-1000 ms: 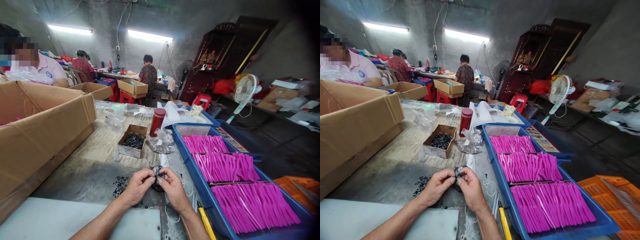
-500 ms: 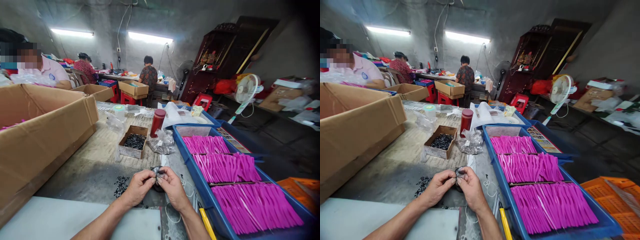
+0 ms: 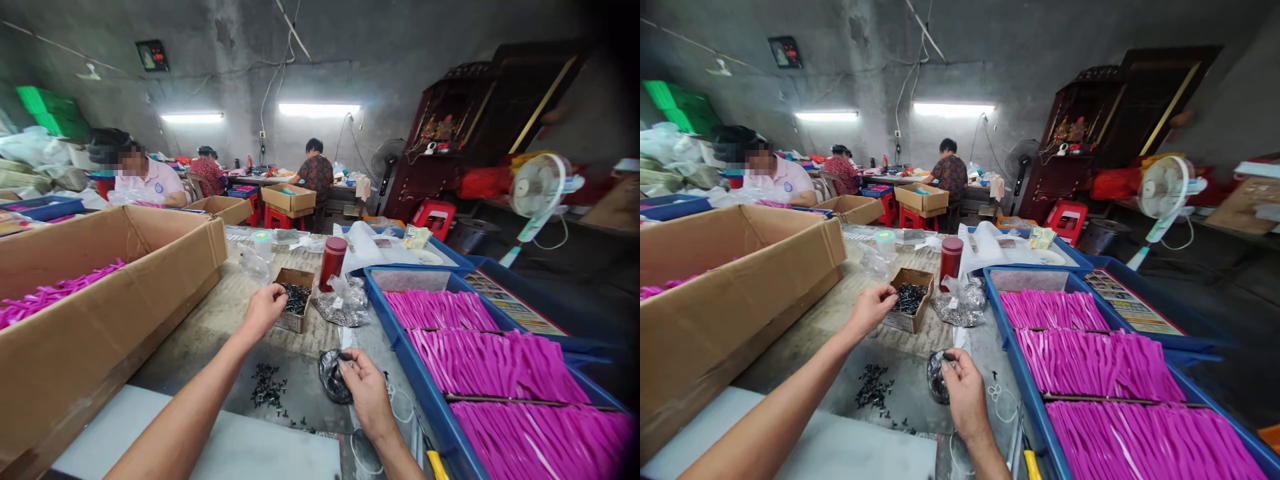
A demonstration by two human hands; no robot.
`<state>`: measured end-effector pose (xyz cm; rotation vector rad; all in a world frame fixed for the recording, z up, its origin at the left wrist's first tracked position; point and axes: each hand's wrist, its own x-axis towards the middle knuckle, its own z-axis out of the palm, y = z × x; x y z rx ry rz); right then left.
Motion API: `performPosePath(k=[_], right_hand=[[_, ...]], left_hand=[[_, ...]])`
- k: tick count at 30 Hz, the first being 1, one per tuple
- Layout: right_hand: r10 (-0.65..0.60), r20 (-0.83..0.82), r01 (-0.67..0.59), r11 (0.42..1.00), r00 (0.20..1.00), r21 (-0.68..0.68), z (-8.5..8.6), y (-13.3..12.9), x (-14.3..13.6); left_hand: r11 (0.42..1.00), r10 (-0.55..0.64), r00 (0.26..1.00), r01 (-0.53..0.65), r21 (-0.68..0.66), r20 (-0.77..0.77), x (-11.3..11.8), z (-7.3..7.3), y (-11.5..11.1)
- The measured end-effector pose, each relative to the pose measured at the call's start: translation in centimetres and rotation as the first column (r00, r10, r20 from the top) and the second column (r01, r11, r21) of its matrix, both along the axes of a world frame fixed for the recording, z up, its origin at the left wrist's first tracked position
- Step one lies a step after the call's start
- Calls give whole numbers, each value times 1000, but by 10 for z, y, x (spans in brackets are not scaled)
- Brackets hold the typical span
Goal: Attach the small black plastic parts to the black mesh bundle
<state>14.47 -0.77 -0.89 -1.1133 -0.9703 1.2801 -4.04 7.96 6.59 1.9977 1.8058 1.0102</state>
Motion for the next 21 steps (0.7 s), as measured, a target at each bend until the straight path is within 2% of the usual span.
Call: performPosePath(k=[3,5,10,15,18,21], right_hand=[[-5,15,5,1000,1000,11,1,-1,1],[-17,25,16,1000,1000,12,2,-1,2],[-31,46,31,1000,998,-2,3,0,5],[-33,85,31,999,996,22,2,-1,5],[-30,106,27,999,994,26,2,-2,5],[-25,118,23,1000,993,20,2,-2,5]], left_hand=[[1000,-9,998,9,-9,-68,-5,3,18],[999,-30,994,29,-17,-108,-7,3,18],[988,-134,970,113,-108,-203,-19,-2,-14],[926,-318,907,236,-295,-274,-36,-24,-48],[889,-394,867,275,-366,-306,-37,-37,-58],[869,-431,835,282,-407,-342,-29,-43,-59]])
